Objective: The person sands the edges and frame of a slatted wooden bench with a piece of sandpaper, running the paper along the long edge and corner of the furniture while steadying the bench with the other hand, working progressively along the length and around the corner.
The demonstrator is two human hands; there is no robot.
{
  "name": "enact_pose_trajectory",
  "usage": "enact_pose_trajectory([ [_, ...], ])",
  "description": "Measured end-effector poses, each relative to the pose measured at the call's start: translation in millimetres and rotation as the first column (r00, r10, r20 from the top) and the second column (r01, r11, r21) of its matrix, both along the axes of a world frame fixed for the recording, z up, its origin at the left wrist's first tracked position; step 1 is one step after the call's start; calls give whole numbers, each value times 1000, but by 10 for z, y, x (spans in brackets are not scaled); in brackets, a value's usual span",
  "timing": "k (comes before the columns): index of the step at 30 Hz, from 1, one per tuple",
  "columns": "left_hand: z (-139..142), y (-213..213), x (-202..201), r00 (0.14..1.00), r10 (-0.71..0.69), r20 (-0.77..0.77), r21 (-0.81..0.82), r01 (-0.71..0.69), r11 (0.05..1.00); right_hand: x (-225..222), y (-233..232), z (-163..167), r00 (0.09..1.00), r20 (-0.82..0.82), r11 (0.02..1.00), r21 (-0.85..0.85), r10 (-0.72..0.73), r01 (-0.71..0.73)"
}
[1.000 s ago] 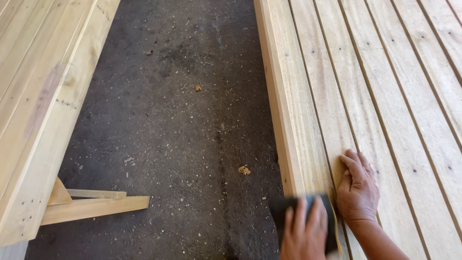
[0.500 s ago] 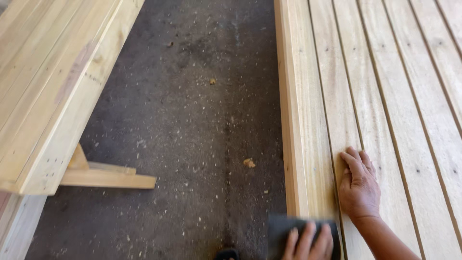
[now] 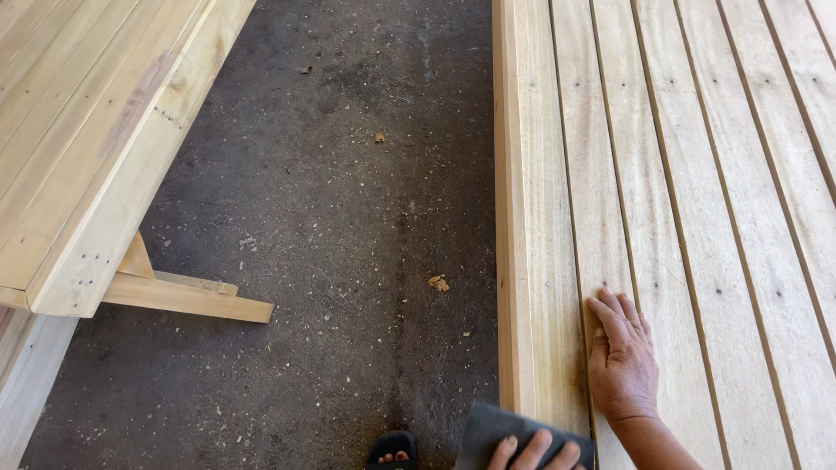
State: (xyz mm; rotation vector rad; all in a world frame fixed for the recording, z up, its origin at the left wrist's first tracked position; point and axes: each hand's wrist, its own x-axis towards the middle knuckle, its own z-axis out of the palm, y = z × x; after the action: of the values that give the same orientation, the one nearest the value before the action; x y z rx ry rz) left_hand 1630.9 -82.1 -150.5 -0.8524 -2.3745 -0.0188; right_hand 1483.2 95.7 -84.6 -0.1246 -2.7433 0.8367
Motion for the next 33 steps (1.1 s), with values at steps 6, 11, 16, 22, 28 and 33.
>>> enact_pose_trajectory([
  [6, 646, 21, -1121, 656, -87, 750, 247, -155, 957, -4, 6, -10, 1000, 29, 1000, 8, -10, 10],
  [11, 152, 330, -740, 880, 123, 459, 160, -218, 963, -54, -13, -36, 998, 50, 998, -57, -37, 39],
  [16, -374, 357, -359, 956, 249, -153, 134, -230, 964, -42, 13, -103, 999, 30, 996, -82, -25, 28],
  [22, 383, 194, -1461, 738, -61, 672, 356, -250, 900, -466, 56, -123, 998, 44, 987, -157, -34, 40],
  [28, 1020, 154, -2392, 674, -38, 738, 286, -261, 922, -1089, 36, -27, 997, 56, 984, -164, -57, 65],
  [33, 984, 179, -3198, 658, -100, 746, 384, -302, 873, -1719, -94, -40, 998, 32, 983, -172, -59, 64],
])
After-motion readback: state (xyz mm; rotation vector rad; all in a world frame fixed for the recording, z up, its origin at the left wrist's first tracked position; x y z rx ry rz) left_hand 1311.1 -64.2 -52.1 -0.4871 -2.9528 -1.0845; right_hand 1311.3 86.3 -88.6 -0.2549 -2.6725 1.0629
